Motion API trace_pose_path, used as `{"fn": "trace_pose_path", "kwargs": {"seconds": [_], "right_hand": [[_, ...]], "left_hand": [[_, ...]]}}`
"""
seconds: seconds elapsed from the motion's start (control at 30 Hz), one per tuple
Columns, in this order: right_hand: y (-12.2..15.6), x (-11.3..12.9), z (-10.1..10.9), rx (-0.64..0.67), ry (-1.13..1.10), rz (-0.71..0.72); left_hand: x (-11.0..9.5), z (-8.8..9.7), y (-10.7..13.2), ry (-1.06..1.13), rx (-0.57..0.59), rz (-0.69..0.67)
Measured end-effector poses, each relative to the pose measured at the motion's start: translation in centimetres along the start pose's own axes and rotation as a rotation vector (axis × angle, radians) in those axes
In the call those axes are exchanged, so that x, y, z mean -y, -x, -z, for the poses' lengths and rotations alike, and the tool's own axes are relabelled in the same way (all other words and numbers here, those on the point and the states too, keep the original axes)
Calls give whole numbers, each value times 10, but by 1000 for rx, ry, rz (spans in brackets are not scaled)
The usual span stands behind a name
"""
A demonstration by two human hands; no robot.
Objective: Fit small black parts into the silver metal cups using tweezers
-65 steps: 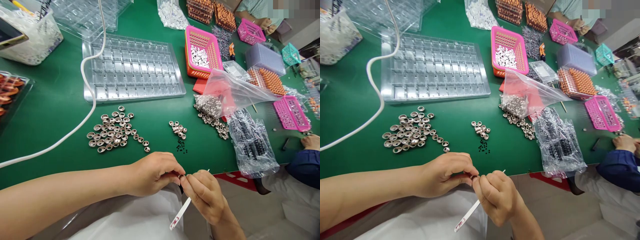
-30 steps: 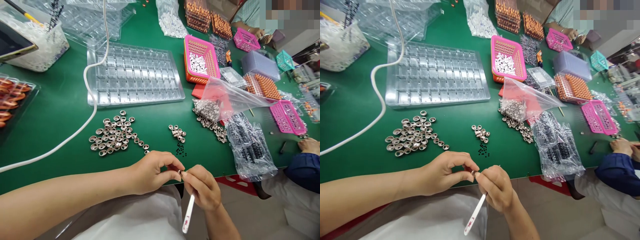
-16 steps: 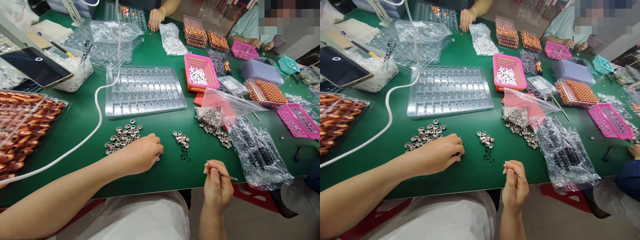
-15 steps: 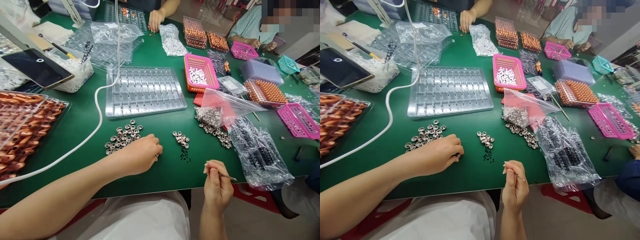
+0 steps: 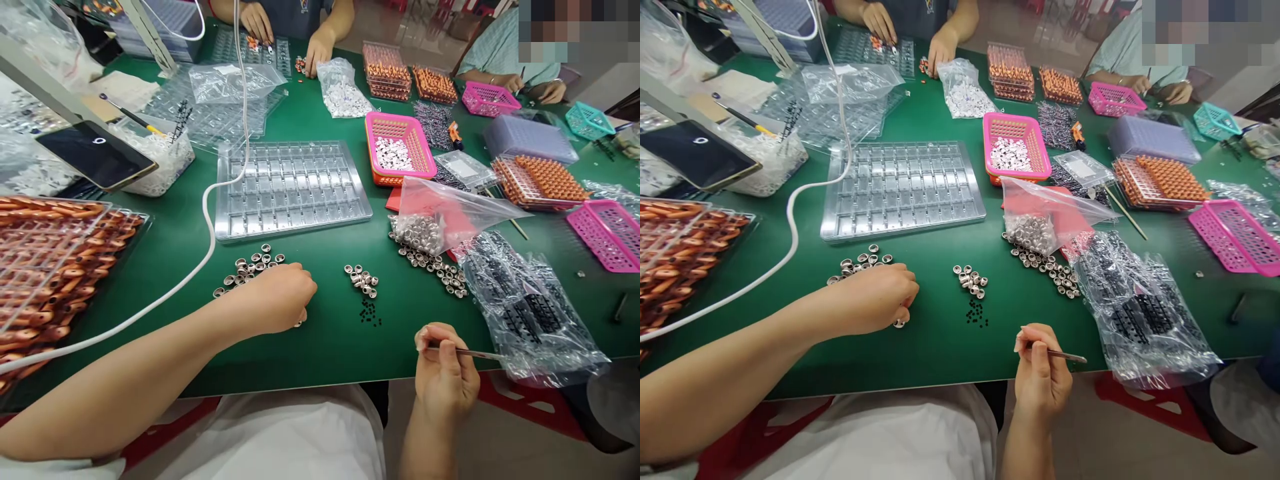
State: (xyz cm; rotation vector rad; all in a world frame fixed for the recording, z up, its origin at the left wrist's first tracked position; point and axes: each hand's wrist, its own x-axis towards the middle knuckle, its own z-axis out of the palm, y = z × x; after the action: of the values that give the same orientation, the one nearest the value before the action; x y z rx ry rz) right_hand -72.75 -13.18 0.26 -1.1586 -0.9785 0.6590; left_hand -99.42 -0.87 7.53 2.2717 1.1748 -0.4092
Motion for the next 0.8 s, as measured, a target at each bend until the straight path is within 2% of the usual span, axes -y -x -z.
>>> {"fn": "trace_pose_path", "kwargs": {"seconds": [0.07,0.17,0.33,0.53,0.8], "right_hand": [[-2,-2,2,0,-59,-12],[-5,-10,4,-12,-112,-9],[-8,-24,6,-59,-112,-7],[-10,-24,7,52,-228,-119],[-11,-22,4,61,-147,-80]], "left_hand": [[-2,4,-3,9,-14,23],[-7,7,-12,68,-113,38],[-9,5,-44,100,-230,2],[1,3,-72,201,-211,-95],[1,3,-75,195,-241,-118]]}}
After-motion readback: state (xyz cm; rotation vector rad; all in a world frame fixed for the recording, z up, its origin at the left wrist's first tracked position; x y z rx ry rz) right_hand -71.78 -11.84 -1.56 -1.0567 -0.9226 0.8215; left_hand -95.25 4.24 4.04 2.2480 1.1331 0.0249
